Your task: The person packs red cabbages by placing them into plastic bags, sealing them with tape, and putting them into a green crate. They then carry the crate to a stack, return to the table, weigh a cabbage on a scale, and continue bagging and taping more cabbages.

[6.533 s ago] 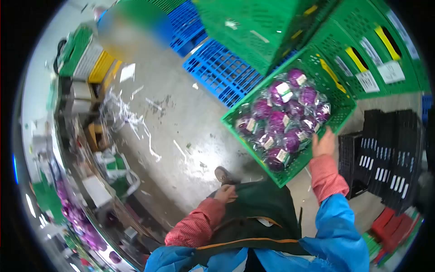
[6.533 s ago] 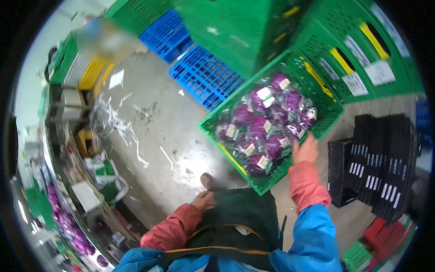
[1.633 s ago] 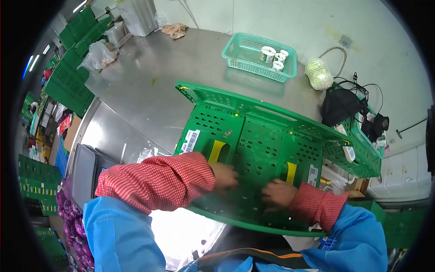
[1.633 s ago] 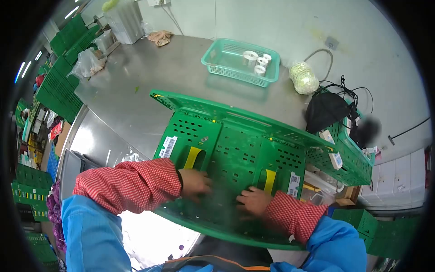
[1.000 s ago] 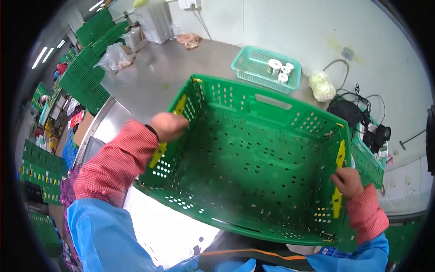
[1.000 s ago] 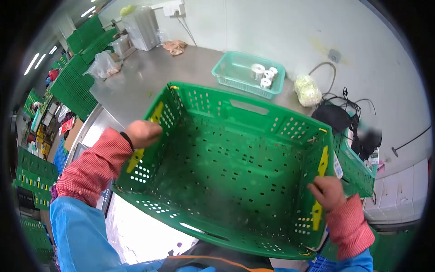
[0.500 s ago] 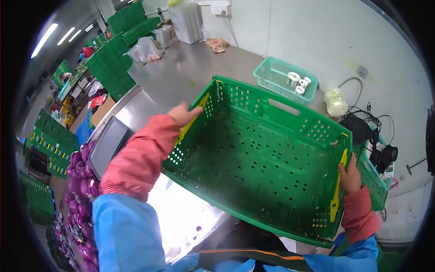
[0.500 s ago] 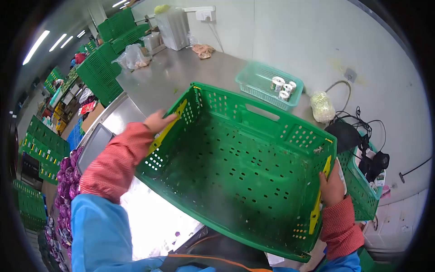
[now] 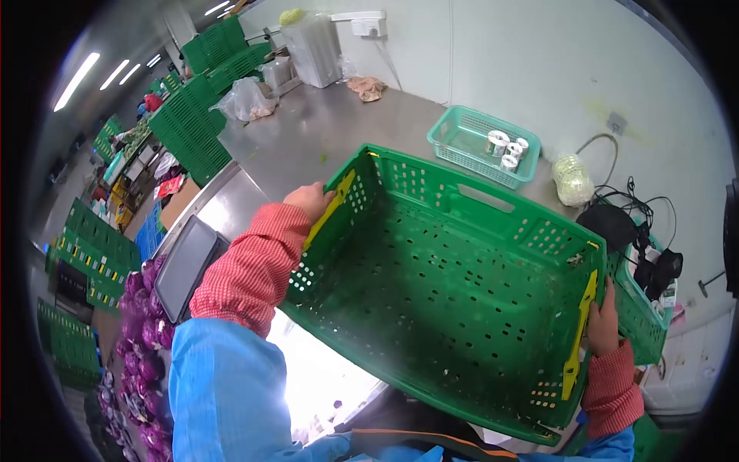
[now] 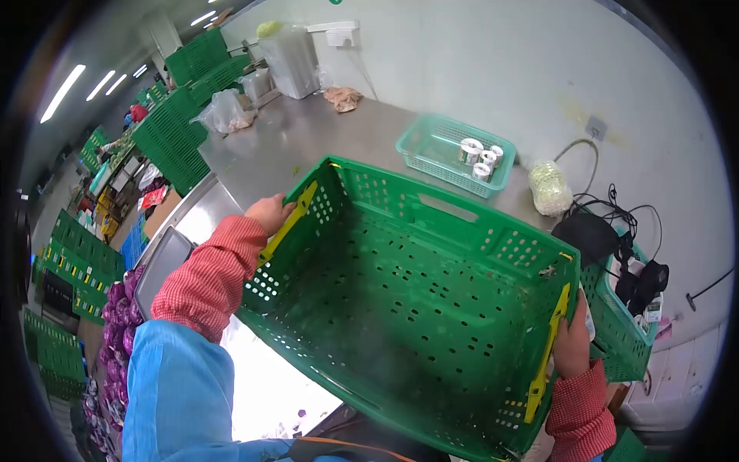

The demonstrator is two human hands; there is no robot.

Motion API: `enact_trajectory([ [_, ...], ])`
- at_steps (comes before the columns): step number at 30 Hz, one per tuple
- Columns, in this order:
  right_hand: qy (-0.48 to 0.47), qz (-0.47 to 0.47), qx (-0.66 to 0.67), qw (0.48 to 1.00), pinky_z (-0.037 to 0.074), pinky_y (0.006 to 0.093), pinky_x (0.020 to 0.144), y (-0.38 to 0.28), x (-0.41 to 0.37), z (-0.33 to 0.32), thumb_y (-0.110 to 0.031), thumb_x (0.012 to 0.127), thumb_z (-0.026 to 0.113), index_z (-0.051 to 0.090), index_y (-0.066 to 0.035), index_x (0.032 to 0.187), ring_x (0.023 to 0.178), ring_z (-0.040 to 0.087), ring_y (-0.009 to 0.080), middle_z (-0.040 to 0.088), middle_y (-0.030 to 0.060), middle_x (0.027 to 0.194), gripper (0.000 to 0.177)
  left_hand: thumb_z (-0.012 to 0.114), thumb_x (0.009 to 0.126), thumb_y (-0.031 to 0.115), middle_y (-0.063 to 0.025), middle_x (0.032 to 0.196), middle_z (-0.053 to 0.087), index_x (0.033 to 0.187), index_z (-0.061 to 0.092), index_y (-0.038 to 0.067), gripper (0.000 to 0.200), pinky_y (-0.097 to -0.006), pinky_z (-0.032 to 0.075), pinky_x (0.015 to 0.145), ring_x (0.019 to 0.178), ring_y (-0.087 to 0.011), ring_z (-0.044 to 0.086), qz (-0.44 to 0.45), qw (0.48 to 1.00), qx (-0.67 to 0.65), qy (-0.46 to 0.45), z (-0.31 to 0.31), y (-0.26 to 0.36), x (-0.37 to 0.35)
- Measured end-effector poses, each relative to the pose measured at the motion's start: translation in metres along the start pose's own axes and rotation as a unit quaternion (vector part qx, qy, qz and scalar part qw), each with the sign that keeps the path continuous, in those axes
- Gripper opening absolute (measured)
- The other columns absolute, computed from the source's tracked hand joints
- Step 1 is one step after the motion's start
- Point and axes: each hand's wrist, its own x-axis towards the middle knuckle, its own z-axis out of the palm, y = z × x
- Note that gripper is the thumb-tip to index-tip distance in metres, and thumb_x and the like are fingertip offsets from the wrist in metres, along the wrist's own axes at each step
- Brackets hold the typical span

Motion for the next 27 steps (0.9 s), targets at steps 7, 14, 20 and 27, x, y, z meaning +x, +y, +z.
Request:
enact_trajectory([
  [7, -0.053, 0.088, -0.185, 0.977, 0.046, 0.0415, 0.084, -0.051, 0.0, -0.006, -0.012, 0.091, 0.05, 0.028, -0.005, 0.141, 0.104, 0.056, 0.0365, 0.051, 0.0249, 0.123, 0.055, 0.053, 0.09, 0.046, -0.0216, 0.105, 0.063, 0.114, 0.057, 0.002, 0.05, -0.0384, 0.047, 0.086, 0.1, -0.0327, 0.061, 0.047, 0.988, -0.111, 0.098, 0.003, -0.03, -0.008],
  [14, 0.073, -0.255, -0.383, 0.885, 0.046, 0.0415, 0.071, -0.068, 0.001, -0.008, -0.016, 0.081, 0.064, 0.055, -0.002, 0.113, 0.085, 0.057, 0.0355, 0.055, 0.0174, 0.094, 0.036, 0.05, 0.095, 0.019, -0.0057, 0.083, 0.063, 0.096, 0.06, -0.001, 0.023, -0.024, 0.047, 0.072, 0.079, -0.0133, 0.06, 0.0, 0.86, -0.379, 0.341, -0.04, -0.061, -0.185],
  [20, -0.155, -0.435, -0.253, 0.85, 0.045, 0.042, 0.072, -0.149, -0.005, 0.009, -0.01, 0.077, 0.064, 0.054, -0.001, 0.112, 0.085, 0.055, 0.0369, 0.055, 0.0183, 0.096, 0.038, 0.058, 0.086, 0.004, -0.0069, 0.085, 0.061, 0.089, 0.059, -0.002, 0.007, -0.0309, 0.047, 0.07, 0.077, -0.0159, 0.059, 0.009, 0.839, -0.459, 0.293, 0.085, -0.026, -0.376],
  [27, -0.234, -0.624, -0.229, 0.71, 0.042, 0.0405, 0.075, -0.315, -0.085, 0.079, -0.004, 0.076, 0.061, 0.053, -0.001, 0.113, 0.079, 0.052, 0.0345, 0.055, 0.0176, 0.096, 0.038, 0.057, 0.091, 0.015, -0.007, 0.074, 0.062, 0.09, 0.063, 0.001, 0.015, -0.0271, 0.048, 0.064, 0.069, -0.0135, 0.06, -0.163, 0.828, -0.491, 0.217, 0.136, -0.046, -0.504],
])
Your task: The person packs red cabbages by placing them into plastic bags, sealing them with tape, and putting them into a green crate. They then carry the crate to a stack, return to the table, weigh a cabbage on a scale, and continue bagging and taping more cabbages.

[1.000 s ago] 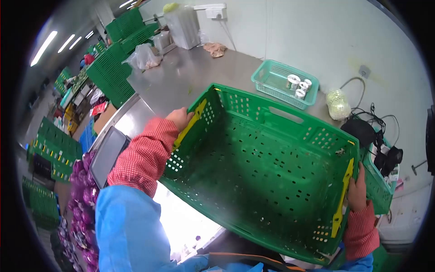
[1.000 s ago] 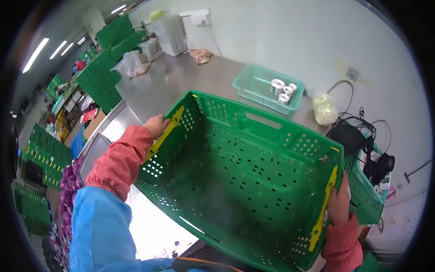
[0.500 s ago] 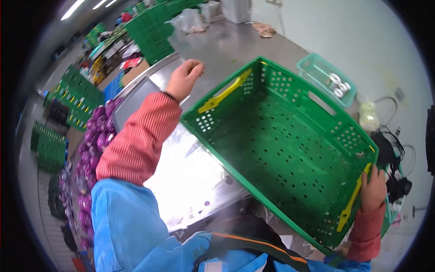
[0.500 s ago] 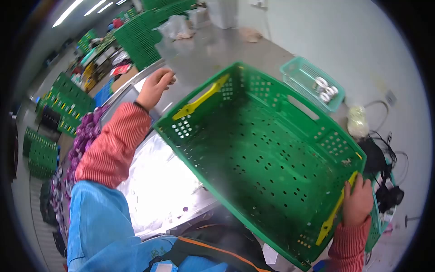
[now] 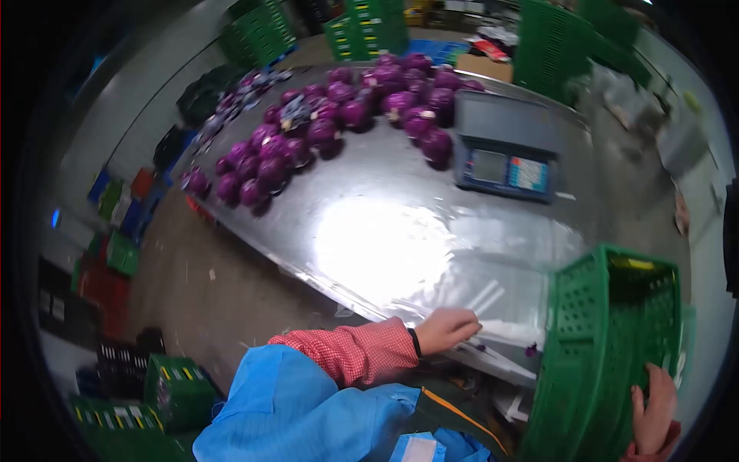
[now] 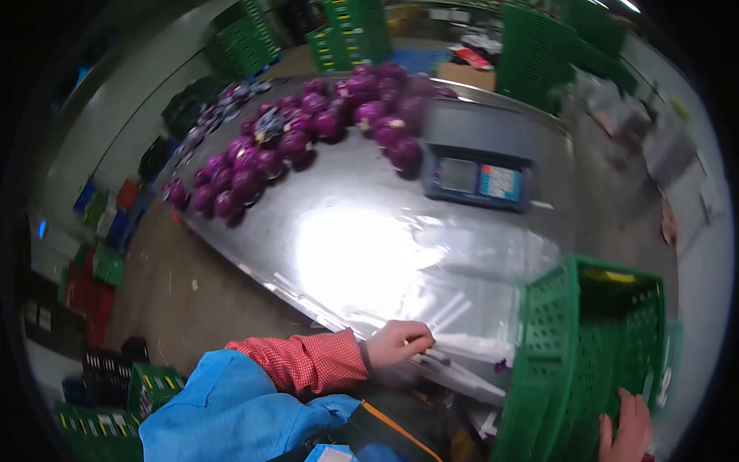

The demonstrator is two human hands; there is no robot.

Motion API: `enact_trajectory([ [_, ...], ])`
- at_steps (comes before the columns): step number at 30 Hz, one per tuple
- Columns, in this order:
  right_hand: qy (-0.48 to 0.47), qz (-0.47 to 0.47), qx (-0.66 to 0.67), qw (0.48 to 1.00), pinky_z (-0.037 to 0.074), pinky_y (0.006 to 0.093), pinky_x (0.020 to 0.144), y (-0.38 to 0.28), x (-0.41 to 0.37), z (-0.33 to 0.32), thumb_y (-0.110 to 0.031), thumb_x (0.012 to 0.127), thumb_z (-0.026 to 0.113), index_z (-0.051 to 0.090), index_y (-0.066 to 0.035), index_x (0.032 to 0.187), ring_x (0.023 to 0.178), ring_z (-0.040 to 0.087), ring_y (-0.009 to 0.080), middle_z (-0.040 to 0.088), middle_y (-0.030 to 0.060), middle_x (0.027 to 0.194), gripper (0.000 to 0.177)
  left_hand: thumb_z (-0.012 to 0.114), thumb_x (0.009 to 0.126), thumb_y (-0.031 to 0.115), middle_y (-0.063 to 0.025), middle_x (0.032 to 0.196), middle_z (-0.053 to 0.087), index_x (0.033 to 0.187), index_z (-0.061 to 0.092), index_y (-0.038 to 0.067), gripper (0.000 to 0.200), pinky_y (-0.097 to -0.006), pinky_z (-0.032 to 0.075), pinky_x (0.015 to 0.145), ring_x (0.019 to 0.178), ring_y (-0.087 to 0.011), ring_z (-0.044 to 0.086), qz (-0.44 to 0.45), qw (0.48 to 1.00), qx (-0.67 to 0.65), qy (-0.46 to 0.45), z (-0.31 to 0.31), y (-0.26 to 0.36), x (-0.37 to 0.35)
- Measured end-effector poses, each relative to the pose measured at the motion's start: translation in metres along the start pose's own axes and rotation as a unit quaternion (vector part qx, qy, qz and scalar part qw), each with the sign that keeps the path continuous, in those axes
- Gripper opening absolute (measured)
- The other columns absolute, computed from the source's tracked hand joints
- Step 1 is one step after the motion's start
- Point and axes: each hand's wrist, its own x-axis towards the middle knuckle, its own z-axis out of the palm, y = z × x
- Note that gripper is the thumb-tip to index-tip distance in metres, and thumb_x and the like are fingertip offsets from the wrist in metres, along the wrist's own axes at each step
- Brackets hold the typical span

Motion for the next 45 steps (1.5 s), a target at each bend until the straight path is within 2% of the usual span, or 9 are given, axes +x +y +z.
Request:
enact_trajectory([
  [6, -0.018, -0.186, 0.04, 0.982, 0.045, 0.0425, 0.073, -0.154, 0.169, 0.028, -0.007, 0.069, 0.07, 0.056, -0.003, 0.107, 0.079, 0.057, 0.0347, 0.058, 0.0164, 0.091, 0.04, 0.064, 0.085, 0.01, -0.0101, 0.097, 0.063, 0.102, 0.06, 0.003, 0.019, -0.0309, 0.047, 0.083, 0.089, -0.0229, 0.061, -0.04, 0.9, 0.139, 0.411, -0.209, -0.121, -0.03],
  [12, -0.188, -0.302, 0.147, 0.923, 0.049, 0.0418, 0.073, -0.34, 0.304, 0.128, -0.024, 0.075, 0.069, 0.062, -0.004, 0.105, 0.086, 0.061, 0.0335, 0.064, 0.0153, 0.09, 0.037, 0.062, 0.084, 0.034, -0.0226, 0.124, 0.05, 0.128, 0.046, 0.001, 0.057, -0.0433, 0.033, 0.102, 0.119, -0.0376, 0.045, -0.212, 0.532, 0.41, 0.71, -0.497, -0.245, -0.092],
  [22, -0.384, -0.333, 0.336, 0.793, 0.049, 0.0388, 0.074, -0.596, 0.407, 0.272, -0.044, 0.086, 0.059, 0.05, -0.007, 0.126, 0.087, 0.064, 0.0302, 0.066, 0.0181, 0.094, 0.055, 0.051, 0.093, 0.038, -0.0168, 0.126, 0.052, 0.122, 0.052, -0.001, 0.049, -0.0353, 0.035, 0.1, 0.117, -0.025, 0.048, -0.28, 0.652, 0.02, 0.704, -0.5, -0.296, -0.178],
  [29, -0.557, -0.045, 0.517, 0.648, 0.053, 0.0341, 0.059, -0.708, 0.396, 0.318, -0.056, 0.082, 0.062, 0.019, -0.009, 0.143, 0.076, 0.062, 0.0238, 0.055, 0.0227, 0.111, 0.088, 0.045, 0.098, 0.032, -0.0114, 0.123, 0.049, 0.131, 0.043, -0.001, 0.047, -0.0284, 0.037, 0.098, 0.112, -0.0182, 0.048, -0.198, 0.794, -0.175, 0.547, -0.441, -0.263, -0.122],
  [32, -0.498, -0.072, 0.509, 0.699, 0.053, 0.0276, 0.054, -0.655, 0.4, 0.29, -0.052, 0.083, 0.062, 0.023, -0.006, 0.14, 0.083, 0.063, 0.023, 0.055, 0.0205, 0.115, 0.082, 0.035, 0.101, 0.033, -0.0133, 0.134, 0.037, 0.139, 0.032, -0.001, 0.051, -0.0305, 0.034, 0.102, 0.12, -0.0202, 0.041, -0.165, 0.813, -0.253, 0.497, -0.405, -0.229, -0.083],
  [33, -0.401, -0.111, 0.509, 0.753, 0.049, 0.0381, 0.087, -0.629, 0.402, 0.3, -0.06, 0.075, 0.067, 0.026, -0.005, 0.139, 0.104, 0.061, 0.0326, 0.058, 0.0235, 0.114, 0.093, 0.03, 0.102, 0.033, -0.0129, 0.135, 0.035, 0.14, 0.03, -0.002, 0.052, -0.0309, 0.033, 0.103, 0.122, -0.0206, 0.04, -0.131, 0.837, -0.286, 0.449, -0.4, -0.216, -0.064],
  [35, -0.288, -0.087, 0.534, 0.79, 0.042, 0.0356, 0.098, -0.563, 0.417, 0.262, -0.054, 0.076, 0.069, 0.031, -0.004, 0.136, 0.111, 0.057, 0.0339, 0.058, 0.0222, 0.117, 0.087, 0.032, 0.101, 0.031, -0.0141, 0.137, 0.036, 0.142, 0.025, -0.002, 0.053, -0.0333, 0.031, 0.106, 0.126, -0.023, 0.038, -0.084, 0.89, -0.28, 0.349, -0.391, -0.168, -0.01],
  [38, -0.048, -0.089, 0.484, 0.869, 0.044, 0.0394, 0.094, -0.456, 0.447, 0.224, -0.049, 0.075, 0.07, 0.033, -0.006, 0.135, 0.109, 0.058, 0.0374, 0.059, 0.0235, 0.115, 0.082, 0.039, 0.098, 0.026, -0.0189, 0.137, 0.036, 0.14, 0.027, -0.006, 0.054, -0.0347, 0.028, 0.107, 0.125, -0.0291, 0.038, 0.041, 0.963, -0.116, 0.241, -0.377, -0.14, 0.094],
  [45, 0.039, 0.102, 0.296, 0.949, 0.045, 0.0427, 0.09, -0.261, 0.533, 0.188, -0.072, 0.079, 0.05, 0.026, -0.003, 0.138, 0.104, 0.059, 0.0424, 0.059, 0.0292, 0.11, 0.094, 0.038, 0.094, 0.05, -0.0305, 0.131, 0.043, 0.135, 0.033, -0.009, 0.071, -0.0381, 0.031, 0.104, 0.125, -0.04, 0.04, 0.141, 0.98, 0.015, 0.142, -0.294, -0.12, 0.362],
])
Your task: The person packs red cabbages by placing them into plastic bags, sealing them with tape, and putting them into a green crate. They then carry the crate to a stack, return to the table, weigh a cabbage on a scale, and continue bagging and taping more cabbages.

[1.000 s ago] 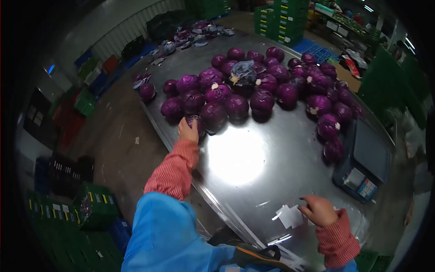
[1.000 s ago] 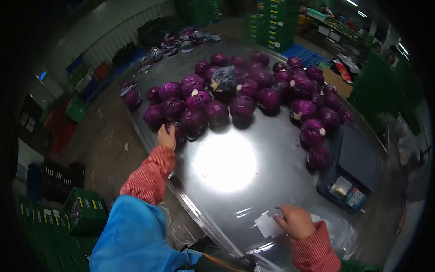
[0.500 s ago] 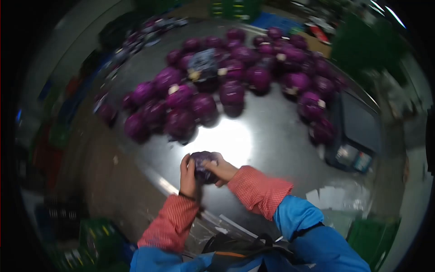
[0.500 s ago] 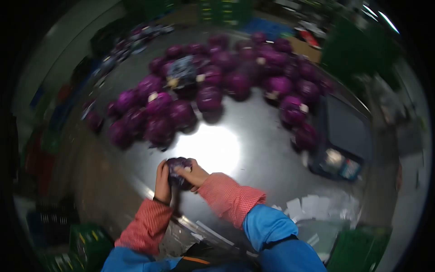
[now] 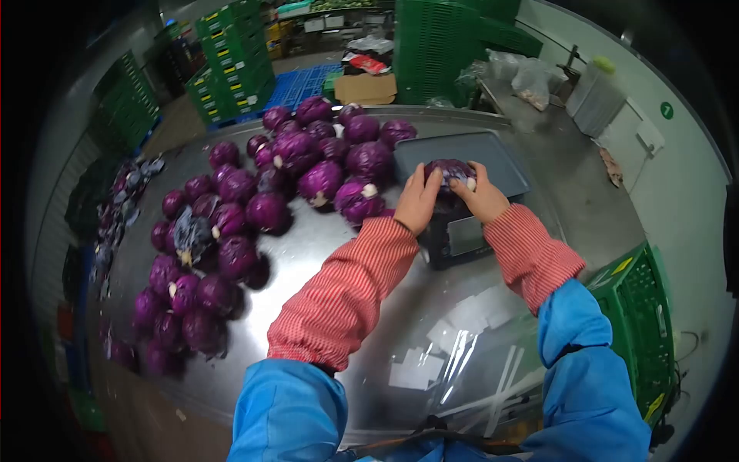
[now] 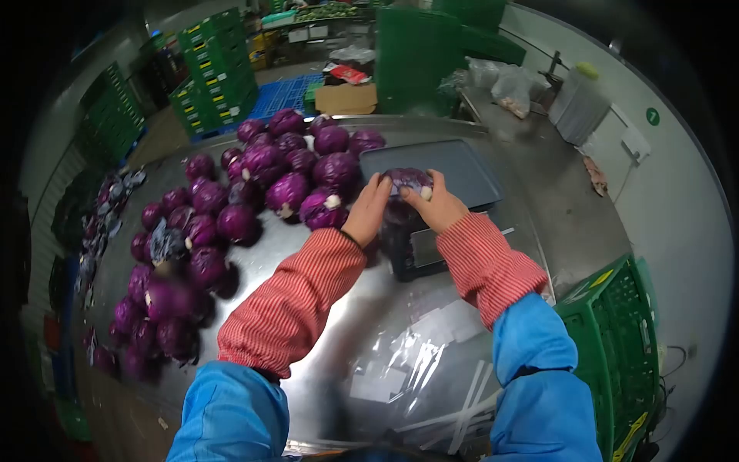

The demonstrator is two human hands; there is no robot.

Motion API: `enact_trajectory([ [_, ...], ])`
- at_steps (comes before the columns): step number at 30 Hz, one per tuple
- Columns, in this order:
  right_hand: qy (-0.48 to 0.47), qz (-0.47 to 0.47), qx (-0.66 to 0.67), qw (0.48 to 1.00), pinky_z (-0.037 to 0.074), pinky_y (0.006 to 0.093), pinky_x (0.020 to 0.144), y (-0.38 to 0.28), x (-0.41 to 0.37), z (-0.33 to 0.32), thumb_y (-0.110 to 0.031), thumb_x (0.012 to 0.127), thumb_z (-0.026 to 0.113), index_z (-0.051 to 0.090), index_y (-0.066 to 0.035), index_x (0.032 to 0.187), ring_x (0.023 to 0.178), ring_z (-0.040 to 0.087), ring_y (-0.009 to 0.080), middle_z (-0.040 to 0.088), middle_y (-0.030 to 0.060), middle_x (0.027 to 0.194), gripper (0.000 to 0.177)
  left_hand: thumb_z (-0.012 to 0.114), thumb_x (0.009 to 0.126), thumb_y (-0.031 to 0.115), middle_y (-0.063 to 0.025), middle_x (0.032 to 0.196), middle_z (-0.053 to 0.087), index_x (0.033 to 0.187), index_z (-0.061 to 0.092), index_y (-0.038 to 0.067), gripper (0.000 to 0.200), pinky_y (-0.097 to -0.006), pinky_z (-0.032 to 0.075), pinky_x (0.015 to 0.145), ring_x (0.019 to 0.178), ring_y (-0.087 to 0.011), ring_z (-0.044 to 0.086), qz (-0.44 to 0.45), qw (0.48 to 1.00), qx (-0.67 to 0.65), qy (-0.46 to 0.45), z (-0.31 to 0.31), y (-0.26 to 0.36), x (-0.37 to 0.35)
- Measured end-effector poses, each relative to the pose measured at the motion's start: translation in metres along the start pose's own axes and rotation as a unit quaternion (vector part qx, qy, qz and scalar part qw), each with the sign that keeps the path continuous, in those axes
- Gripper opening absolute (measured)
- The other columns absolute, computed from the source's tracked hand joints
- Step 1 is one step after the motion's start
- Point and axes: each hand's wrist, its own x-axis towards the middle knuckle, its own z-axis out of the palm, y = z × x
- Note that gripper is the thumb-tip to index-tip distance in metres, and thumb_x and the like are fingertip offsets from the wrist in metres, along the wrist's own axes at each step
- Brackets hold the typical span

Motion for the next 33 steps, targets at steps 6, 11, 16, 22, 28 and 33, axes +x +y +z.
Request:
enact_trajectory([
  [6, -0.048, 0.003, -0.076, 0.996, 0.042, 0.0452, 0.094, 0.053, 0.034, -0.008, -0.067, 0.089, 0.032, 0.041, -0.007, 0.132, 0.112, 0.055, 0.0398, 0.056, 0.028, 0.118, 0.075, 0.032, 0.097, 0.045, -0.0268, 0.135, 0.043, 0.129, 0.043, -0.004, 0.06, -0.0412, 0.035, 0.103, 0.121, -0.043, 0.044, -0.078, 0.991, 0.075, -0.076, 0.03, -0.017, 0.051],
  [11, 0.026, 0.066, 0.126, 0.989, 0.038, 0.044, 0.098, 0.088, 0.026, -0.033, -0.067, 0.09, 0.028, 0.042, -0.004, 0.131, 0.115, 0.051, 0.0417, 0.055, 0.0286, 0.12, 0.077, 0.038, 0.099, 0.04, -0.0181, 0.124, 0.057, 0.124, 0.051, -0.006, 0.054, -0.0311, 0.036, 0.101, 0.118, -0.0257, 0.051, -0.137, 0.979, -0.131, 0.071, -0.005, -0.046, 0.04],
  [16, 0.011, 0.063, 0.104, 0.992, 0.037, 0.0426, 0.1, 0.105, 0.059, -0.004, -0.07, 0.088, 0.031, 0.042, -0.002, 0.131, 0.118, 0.05, 0.0418, 0.054, 0.0283, 0.122, 0.082, 0.036, 0.099, 0.041, -0.0174, 0.112, 0.061, 0.121, 0.053, -0.006, 0.055, -0.0324, 0.039, 0.094, 0.107, -0.0258, 0.055, -0.133, 0.982, -0.109, 0.083, 0.0, -0.04, 0.035],
  [22, -0.019, 0.025, 0.11, 0.993, 0.041, 0.0386, 0.094, 0.026, 0.033, 0.017, -0.068, 0.084, 0.046, 0.044, 0.007, 0.125, 0.107, 0.057, 0.0361, 0.058, 0.0273, 0.112, 0.086, 0.032, 0.099, 0.041, -0.0264, 0.124, 0.051, 0.123, 0.049, -0.004, 0.055, -0.0397, 0.037, 0.097, 0.115, -0.0407, 0.047, -0.049, 0.996, -0.055, 0.045, 0.027, -0.017, 0.026],
  [28, -0.089, 0.137, 0.668, 0.726, 0.055, 0.0508, 0.076, 0.058, -0.061, -0.019, -0.056, 0.087, 0.052, 0.046, -0.01, 0.129, 0.108, 0.059, 0.0297, 0.056, 0.0124, 0.124, 0.063, 0.038, 0.099, 0.033, -0.0138, 0.144, 0.035, 0.144, 0.025, 0.002, 0.056, -0.0406, 0.027, 0.109, 0.135, -0.0249, 0.031, -0.018, 0.982, -0.183, -0.048, 0.028, 0.112, -0.096],
  [33, -0.075, 0.144, 0.801, 0.576, 0.047, 0.0552, 0.092, 0.113, -0.193, -0.017, -0.048, 0.088, 0.052, 0.041, -0.008, 0.135, 0.119, 0.052, 0.031, 0.049, 0.0136, 0.133, 0.062, 0.064, 0.079, 0.023, -0.0215, 0.143, 0.033, 0.14, 0.033, 0.002, 0.071, -0.0482, 0.024, 0.109, 0.132, -0.0403, 0.029, -0.079, 0.945, 0.206, -0.241, 0.043, 0.079, -0.29],
])
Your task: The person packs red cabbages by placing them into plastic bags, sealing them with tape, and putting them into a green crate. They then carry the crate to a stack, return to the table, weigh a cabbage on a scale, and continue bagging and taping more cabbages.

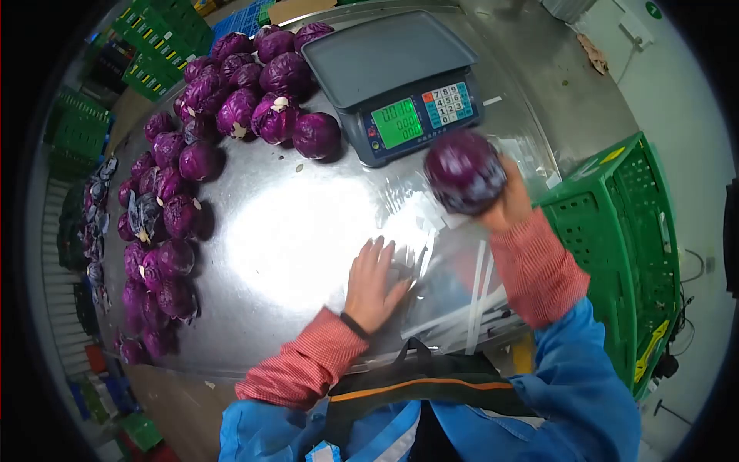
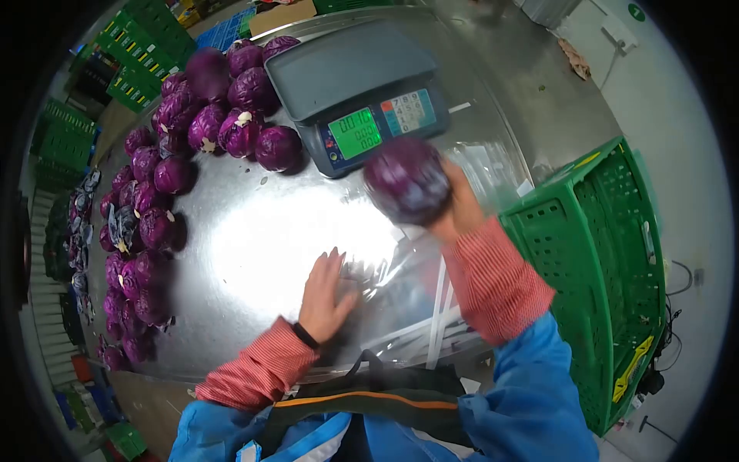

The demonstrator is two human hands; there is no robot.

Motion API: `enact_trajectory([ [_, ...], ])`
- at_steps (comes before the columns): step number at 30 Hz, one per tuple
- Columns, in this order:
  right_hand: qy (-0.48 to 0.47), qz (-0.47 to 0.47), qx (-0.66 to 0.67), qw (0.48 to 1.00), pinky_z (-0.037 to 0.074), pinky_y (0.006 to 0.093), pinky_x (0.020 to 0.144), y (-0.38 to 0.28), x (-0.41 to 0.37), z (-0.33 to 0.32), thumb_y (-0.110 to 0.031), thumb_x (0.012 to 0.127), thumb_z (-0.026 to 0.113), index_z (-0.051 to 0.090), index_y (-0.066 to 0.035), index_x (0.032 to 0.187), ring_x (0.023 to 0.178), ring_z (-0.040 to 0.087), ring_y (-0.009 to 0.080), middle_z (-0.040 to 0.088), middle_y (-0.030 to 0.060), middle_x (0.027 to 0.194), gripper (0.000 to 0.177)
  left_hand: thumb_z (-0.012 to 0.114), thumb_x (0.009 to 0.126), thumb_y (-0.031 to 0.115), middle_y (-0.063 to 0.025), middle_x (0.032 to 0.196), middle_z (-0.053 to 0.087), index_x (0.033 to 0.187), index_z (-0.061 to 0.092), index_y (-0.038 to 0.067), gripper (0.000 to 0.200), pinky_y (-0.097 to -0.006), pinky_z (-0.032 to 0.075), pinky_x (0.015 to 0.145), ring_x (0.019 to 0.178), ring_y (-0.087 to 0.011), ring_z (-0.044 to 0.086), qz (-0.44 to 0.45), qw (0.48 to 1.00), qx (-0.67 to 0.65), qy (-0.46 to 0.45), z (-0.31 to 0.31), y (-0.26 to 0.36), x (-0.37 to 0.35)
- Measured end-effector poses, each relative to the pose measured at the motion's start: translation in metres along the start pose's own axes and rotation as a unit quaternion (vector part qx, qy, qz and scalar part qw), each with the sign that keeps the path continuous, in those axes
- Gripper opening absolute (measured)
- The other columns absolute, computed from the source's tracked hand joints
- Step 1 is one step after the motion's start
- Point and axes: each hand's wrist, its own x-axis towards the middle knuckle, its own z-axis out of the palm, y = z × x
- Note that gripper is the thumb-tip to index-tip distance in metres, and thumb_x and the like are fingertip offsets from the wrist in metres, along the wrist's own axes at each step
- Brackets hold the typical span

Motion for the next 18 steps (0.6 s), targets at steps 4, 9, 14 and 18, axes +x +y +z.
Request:
enact_trajectory([
  [4, 0.023, 0.071, 0.076, 0.994, 0.045, 0.0544, 0.095, 0.017, -0.095, -0.055, -0.041, 0.086, 0.055, 0.041, -0.005, 0.134, 0.118, 0.051, 0.0349, 0.048, 0.0175, 0.132, 0.061, 0.061, 0.083, 0.039, -0.0135, 0.148, 0.028, 0.139, 0.037, 0.014, 0.066, -0.0513, 0.025, 0.108, 0.135, -0.0368, 0.026, 0.09, 0.967, 0.209, -0.115, 0.025, -0.057, -0.03],
  [9, 0.077, 0.042, 0.097, 0.991, 0.041, 0.0567, 0.099, 0.046, -0.166, -0.092, -0.042, 0.084, 0.055, 0.041, -0.001, 0.134, 0.121, 0.048, 0.0386, 0.045, 0.0227, 0.134, 0.066, 0.065, 0.079, 0.027, -0.0114, 0.142, 0.037, 0.132, 0.045, 0.015, 0.058, -0.0498, 0.031, 0.105, 0.13, -0.0341, 0.034, 0.147, 0.952, 0.243, -0.112, -0.011, -0.062, 0.018],
  [14, 0.048, 0.049, 0.104, 0.992, 0.041, 0.0511, 0.101, 0.059, -0.201, -0.101, -0.034, 0.087, 0.055, 0.039, 0.001, 0.134, 0.121, 0.048, 0.0351, 0.046, 0.0212, 0.133, 0.061, 0.065, 0.08, 0.023, -0.0171, 0.099, 0.055, 0.103, 0.057, 0.004, 0.031, -0.0416, 0.046, 0.081, 0.094, -0.0356, 0.054, -0.098, 0.991, -0.086, 0.011, 0.055, 0.015, -0.015],
  [18, 0.05, 0.067, 0.092, 0.992, 0.04, 0.0481, 0.102, 0.062, -0.217, -0.103, -0.03, 0.089, 0.053, 0.039, 0.002, 0.133, 0.12, 0.049, 0.032, 0.048, 0.0195, 0.131, 0.056, 0.07, 0.077, 0.022, -0.016, 0.092, 0.053, 0.092, 0.057, 0.003, 0.028, -0.0412, 0.045, 0.076, 0.088, -0.0341, 0.054, -0.118, 0.99, 0.018, 0.08, 0.103, 0.046, -0.02],
])
